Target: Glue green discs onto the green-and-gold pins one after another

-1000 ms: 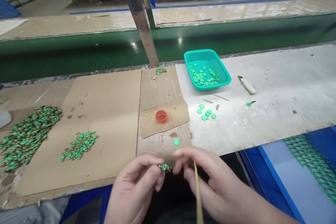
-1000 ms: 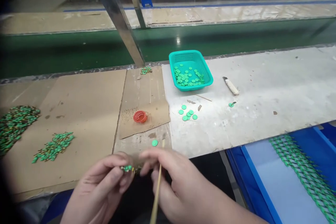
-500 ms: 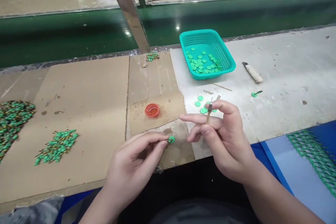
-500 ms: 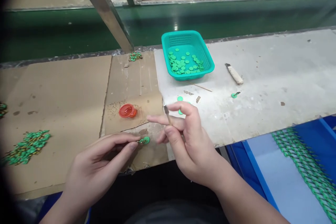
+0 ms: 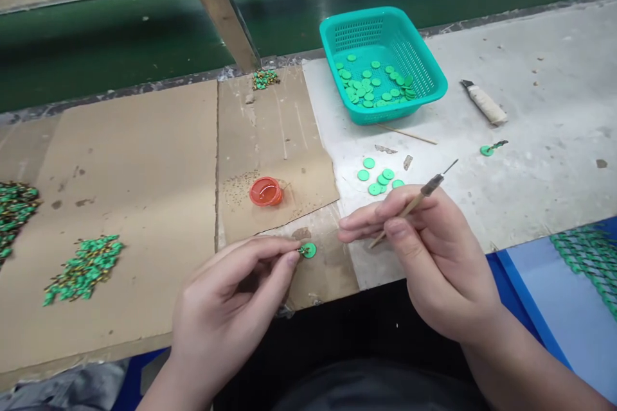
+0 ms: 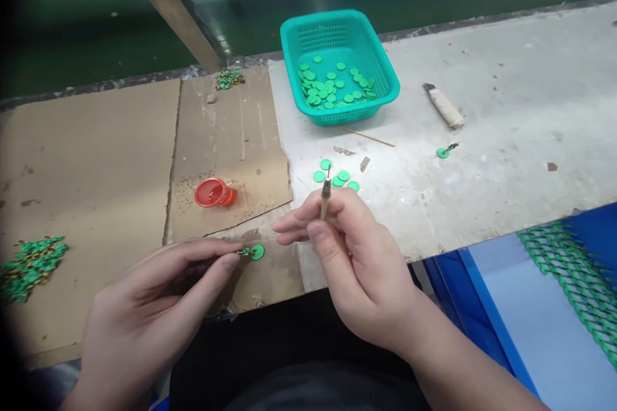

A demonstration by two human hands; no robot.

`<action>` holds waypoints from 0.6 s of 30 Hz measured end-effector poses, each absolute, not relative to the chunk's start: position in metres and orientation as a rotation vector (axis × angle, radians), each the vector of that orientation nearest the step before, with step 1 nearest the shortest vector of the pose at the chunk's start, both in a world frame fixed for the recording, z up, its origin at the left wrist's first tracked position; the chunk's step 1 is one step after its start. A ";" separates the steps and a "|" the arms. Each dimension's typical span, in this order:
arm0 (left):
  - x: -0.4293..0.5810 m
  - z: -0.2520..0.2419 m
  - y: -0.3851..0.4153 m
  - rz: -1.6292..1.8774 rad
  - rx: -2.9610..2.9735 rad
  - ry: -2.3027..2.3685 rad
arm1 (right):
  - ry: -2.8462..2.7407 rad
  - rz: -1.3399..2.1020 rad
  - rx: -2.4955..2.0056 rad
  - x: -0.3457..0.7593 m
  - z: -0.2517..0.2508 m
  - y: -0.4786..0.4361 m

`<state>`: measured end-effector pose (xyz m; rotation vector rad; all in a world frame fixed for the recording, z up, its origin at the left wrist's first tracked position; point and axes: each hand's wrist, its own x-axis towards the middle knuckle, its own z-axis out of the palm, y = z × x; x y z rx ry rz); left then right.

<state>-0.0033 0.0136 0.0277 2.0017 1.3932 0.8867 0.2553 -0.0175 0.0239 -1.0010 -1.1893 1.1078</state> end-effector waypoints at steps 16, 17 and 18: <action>-0.002 0.024 0.011 0.902 2.115 1.330 | -1.809 0.637 -1.332 0.288 0.032 -0.031; -0.002 0.023 0.011 0.905 2.131 1.319 | -1.819 0.626 -1.336 0.290 0.032 -0.032; -0.002 0.022 0.011 0.905 2.146 1.312 | -1.826 0.615 -1.336 0.290 0.032 -0.033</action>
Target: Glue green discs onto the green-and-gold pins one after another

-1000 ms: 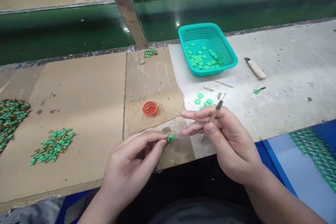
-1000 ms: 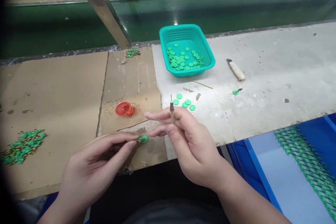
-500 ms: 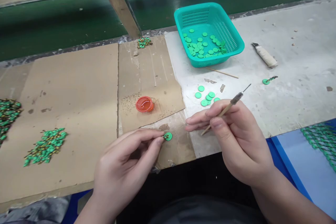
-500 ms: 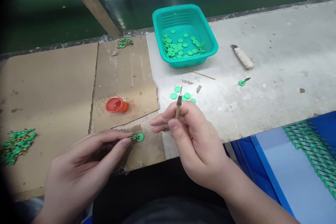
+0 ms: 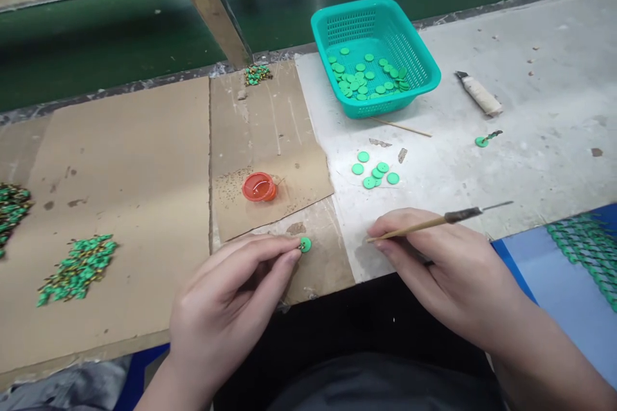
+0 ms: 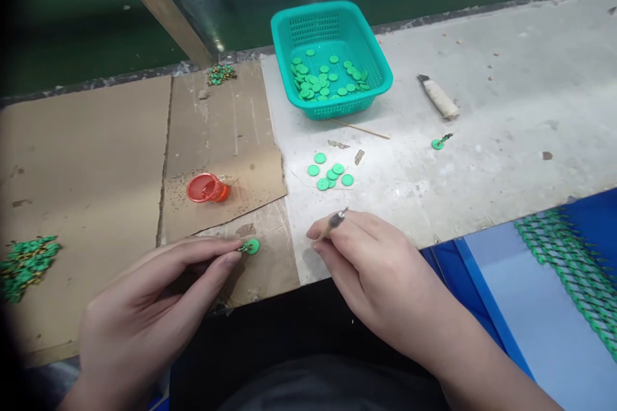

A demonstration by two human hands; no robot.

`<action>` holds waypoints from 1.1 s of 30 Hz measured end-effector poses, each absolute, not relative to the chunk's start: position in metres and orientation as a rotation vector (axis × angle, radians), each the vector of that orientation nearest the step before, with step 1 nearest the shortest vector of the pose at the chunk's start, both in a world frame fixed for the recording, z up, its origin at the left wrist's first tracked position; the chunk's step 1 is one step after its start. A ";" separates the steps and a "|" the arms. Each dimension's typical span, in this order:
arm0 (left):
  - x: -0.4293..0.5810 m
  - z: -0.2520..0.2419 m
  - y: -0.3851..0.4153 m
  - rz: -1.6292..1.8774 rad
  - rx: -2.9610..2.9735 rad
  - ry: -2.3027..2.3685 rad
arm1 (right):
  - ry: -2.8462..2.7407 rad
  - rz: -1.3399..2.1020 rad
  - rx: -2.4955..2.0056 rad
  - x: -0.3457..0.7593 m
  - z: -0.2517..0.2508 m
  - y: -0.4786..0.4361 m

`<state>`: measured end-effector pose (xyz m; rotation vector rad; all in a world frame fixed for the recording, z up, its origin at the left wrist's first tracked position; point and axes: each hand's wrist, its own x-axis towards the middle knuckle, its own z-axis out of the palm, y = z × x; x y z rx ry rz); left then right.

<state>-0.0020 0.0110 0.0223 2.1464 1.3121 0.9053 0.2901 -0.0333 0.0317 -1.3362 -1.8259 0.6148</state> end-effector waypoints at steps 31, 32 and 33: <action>0.007 0.025 0.015 0.942 2.052 1.385 | -1.845 0.696 -1.136 0.233 0.013 0.005; 0.007 0.025 0.015 0.940 2.049 1.394 | -1.850 0.694 -1.134 0.233 0.013 0.005; 0.007 0.025 0.015 0.941 2.048 1.397 | -1.856 0.693 -1.135 0.233 0.013 0.005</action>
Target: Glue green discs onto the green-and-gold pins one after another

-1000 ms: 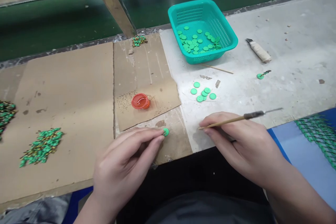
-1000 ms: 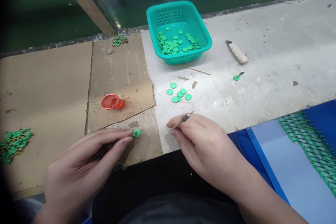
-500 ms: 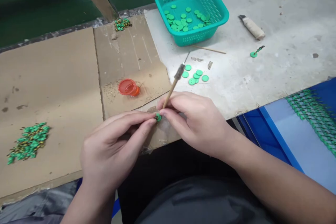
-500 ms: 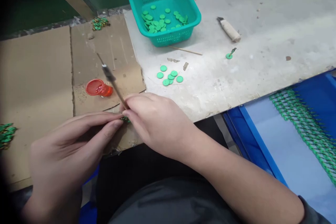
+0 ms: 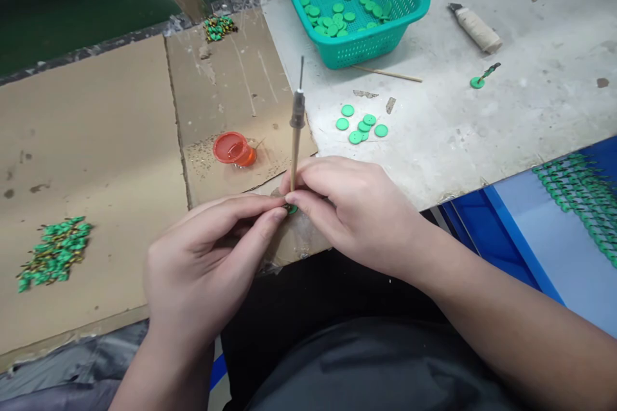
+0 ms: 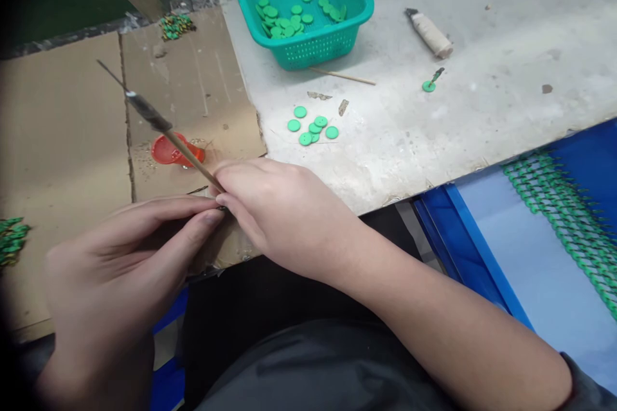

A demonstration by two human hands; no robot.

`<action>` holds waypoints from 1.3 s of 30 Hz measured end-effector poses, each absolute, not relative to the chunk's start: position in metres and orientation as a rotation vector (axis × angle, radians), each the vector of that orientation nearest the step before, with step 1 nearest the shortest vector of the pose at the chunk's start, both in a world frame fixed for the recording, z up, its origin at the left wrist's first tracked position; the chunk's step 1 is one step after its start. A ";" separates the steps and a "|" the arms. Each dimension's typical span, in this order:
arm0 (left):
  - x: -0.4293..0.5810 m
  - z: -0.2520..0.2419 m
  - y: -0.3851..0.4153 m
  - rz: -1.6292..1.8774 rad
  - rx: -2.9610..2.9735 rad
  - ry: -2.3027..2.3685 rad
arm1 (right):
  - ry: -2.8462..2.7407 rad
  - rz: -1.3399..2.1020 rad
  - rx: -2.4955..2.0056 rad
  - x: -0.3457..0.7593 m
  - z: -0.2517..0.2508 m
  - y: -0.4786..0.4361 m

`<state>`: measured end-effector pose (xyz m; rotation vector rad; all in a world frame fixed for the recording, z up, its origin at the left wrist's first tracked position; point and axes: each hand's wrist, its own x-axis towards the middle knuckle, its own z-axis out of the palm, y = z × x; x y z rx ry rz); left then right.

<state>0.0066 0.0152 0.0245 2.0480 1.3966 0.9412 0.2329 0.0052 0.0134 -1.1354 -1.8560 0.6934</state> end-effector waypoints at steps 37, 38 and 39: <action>0.004 0.023 0.015 0.918 2.056 1.322 | -1.875 0.552 -1.059 0.230 0.006 -0.004; 0.004 0.024 0.014 0.919 2.051 1.320 | -1.877 0.545 -1.058 0.230 0.006 -0.004; 0.004 0.024 0.014 0.920 2.045 1.318 | -1.881 0.539 -1.058 0.230 0.007 -0.004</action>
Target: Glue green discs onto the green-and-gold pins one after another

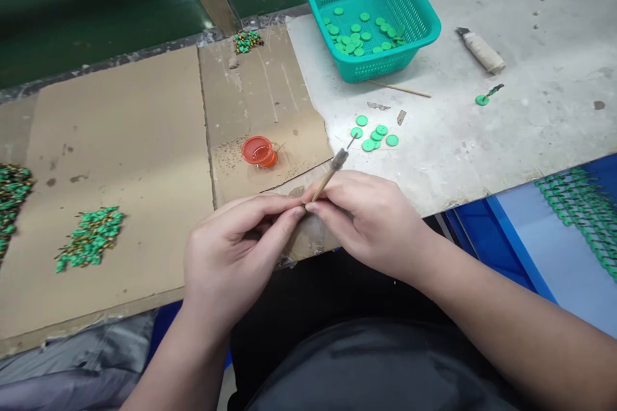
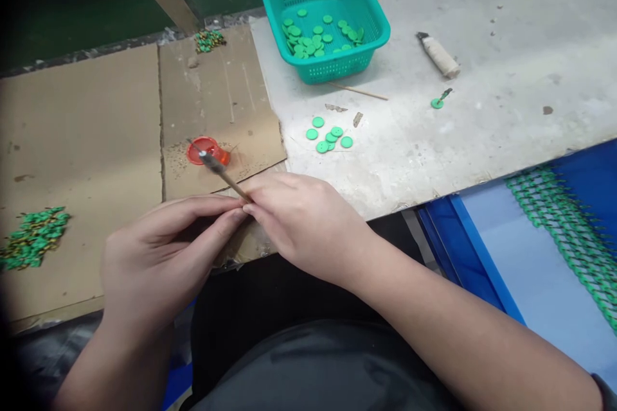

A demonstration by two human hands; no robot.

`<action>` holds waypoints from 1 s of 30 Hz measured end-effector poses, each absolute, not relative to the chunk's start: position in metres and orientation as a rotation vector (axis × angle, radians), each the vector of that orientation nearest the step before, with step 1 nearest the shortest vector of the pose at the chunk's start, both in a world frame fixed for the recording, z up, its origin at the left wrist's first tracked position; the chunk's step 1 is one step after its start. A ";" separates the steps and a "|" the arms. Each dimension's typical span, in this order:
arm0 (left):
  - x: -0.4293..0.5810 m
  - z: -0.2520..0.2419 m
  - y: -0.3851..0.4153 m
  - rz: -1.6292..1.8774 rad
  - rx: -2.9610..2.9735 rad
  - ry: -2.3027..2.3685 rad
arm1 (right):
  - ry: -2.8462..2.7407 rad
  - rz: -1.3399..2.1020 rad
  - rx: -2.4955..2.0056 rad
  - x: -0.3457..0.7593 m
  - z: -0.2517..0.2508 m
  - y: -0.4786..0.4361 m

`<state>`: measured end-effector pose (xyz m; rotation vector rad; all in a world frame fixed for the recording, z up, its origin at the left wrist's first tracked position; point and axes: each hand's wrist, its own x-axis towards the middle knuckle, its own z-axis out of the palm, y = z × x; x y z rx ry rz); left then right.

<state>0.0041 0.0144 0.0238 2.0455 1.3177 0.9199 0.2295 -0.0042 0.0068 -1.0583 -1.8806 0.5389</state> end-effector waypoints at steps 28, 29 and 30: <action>0.000 0.078 0.013 0.951 1.359 1.138 | -1.306 1.012 -1.292 0.260 0.008 -0.023; 0.000 0.084 0.012 0.935 1.324 1.096 | -1.308 1.014 -1.292 0.260 0.008 -0.023; 0.001 0.089 0.011 0.911 1.295 1.057 | -1.313 1.011 -1.292 0.259 0.008 -0.023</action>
